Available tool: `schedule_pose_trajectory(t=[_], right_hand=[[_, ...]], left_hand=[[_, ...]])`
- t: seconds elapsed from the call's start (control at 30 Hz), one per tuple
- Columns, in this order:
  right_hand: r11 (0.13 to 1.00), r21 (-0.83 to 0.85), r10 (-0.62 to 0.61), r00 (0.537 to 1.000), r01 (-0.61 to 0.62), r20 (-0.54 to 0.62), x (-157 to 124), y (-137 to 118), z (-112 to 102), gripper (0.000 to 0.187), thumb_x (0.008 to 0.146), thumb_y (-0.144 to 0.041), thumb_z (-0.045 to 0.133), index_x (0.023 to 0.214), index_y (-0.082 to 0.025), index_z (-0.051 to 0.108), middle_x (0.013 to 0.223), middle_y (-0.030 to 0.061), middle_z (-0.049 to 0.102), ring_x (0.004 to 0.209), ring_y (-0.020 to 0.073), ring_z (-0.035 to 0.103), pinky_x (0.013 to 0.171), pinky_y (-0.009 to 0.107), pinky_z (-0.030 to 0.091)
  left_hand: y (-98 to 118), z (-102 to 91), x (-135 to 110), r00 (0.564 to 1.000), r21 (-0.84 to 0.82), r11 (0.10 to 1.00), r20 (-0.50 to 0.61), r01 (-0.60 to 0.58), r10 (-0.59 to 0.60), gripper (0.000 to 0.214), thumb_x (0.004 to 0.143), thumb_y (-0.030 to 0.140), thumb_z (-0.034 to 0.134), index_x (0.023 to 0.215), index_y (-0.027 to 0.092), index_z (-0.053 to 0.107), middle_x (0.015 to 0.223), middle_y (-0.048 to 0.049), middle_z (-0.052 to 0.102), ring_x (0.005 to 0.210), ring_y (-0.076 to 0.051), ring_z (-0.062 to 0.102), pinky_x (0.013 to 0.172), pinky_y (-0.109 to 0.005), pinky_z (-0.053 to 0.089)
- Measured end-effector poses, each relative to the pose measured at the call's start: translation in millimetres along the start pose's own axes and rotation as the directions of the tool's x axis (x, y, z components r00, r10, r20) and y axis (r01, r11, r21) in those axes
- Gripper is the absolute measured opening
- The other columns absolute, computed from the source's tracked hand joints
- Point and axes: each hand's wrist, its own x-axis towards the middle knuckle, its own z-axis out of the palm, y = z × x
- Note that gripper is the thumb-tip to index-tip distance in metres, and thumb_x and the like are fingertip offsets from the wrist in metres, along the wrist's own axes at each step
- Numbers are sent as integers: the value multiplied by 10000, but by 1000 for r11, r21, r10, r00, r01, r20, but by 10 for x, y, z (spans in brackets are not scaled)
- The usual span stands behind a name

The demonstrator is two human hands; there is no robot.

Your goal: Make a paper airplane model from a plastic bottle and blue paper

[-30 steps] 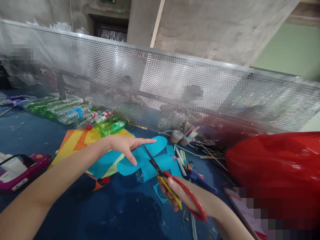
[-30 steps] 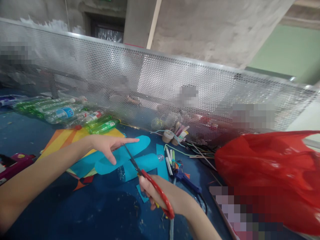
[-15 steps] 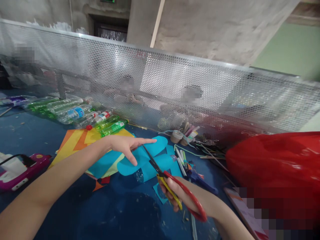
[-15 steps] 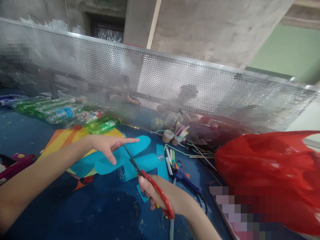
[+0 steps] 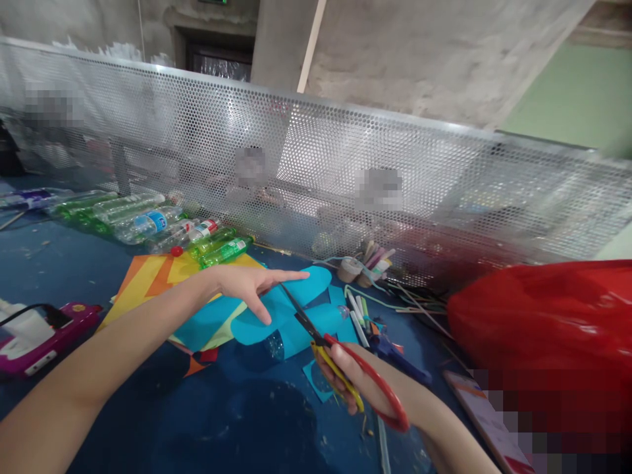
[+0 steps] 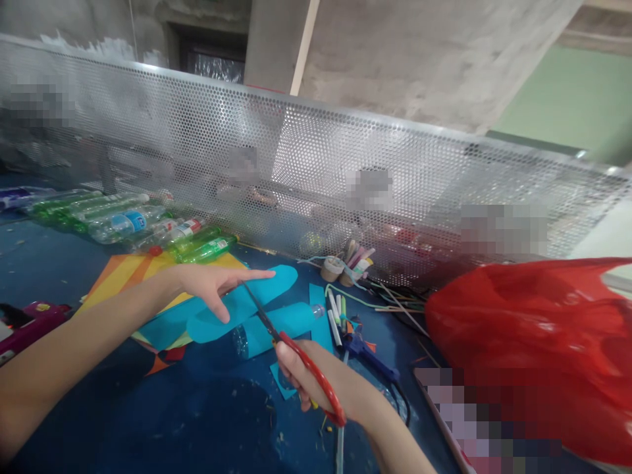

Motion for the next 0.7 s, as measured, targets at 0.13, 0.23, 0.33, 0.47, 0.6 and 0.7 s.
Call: schedule_pose_trajectory(t=[0.13,0.23,0.33,0.47,0.6,0.7], right_hand=[[999,-37,-3,1000,3,-8,3,-21,17,548,873,-650,217,664,-200,447,550,-26,463,454,113,497,486,243,419],[999,-50,-13,1000,12,-20,12,-14,26,547,885,-636,206,659,-196,439,561,-24,468,446,104,487,478,235,409],[999,-46,-14,1000,14,-17,27,7,25,557,888,-633,193,647,-192,431,532,-28,458,424,91,461,456,217,396],[1000,-29,-3,1000,2,-7,43,28,21,566,877,-651,195,635,-188,413,520,-36,434,397,78,439,400,192,365],[1000,-26,13,1000,-13,-22,63,85,34,562,874,-654,204,631,-190,407,495,-43,413,367,72,421,367,185,352],[1000,-19,23,999,-24,-30,85,154,42,550,881,-643,195,638,-195,403,492,-45,404,348,71,413,331,177,328]], left_hand=[[9,-4,-1,1000,5,1000,5,6,-6,1025,606,290,774,1432,328,169,1526,10,127,1351,-319,206,1061,-383,272],[10,-8,-2,1000,6,1000,15,8,-8,1019,623,287,766,1433,335,149,1531,21,92,1366,-315,157,1071,-392,252],[-4,-11,2,1000,-15,1000,24,-4,4,1012,641,286,760,1435,332,135,1534,19,68,1379,-302,104,1091,-399,209],[-31,-14,7,999,-33,999,24,-30,31,1014,644,277,762,1436,321,131,1537,9,36,1386,-289,79,1103,-404,176],[-29,-15,3,999,-36,999,30,-25,26,1006,655,263,756,1437,321,125,1538,13,16,1394,-265,35,1112,-402,154],[-22,-15,-2,999,-41,999,28,-30,31,1000,660,254,750,1437,321,124,1538,17,13,1396,-251,8,1120,-400,122]])
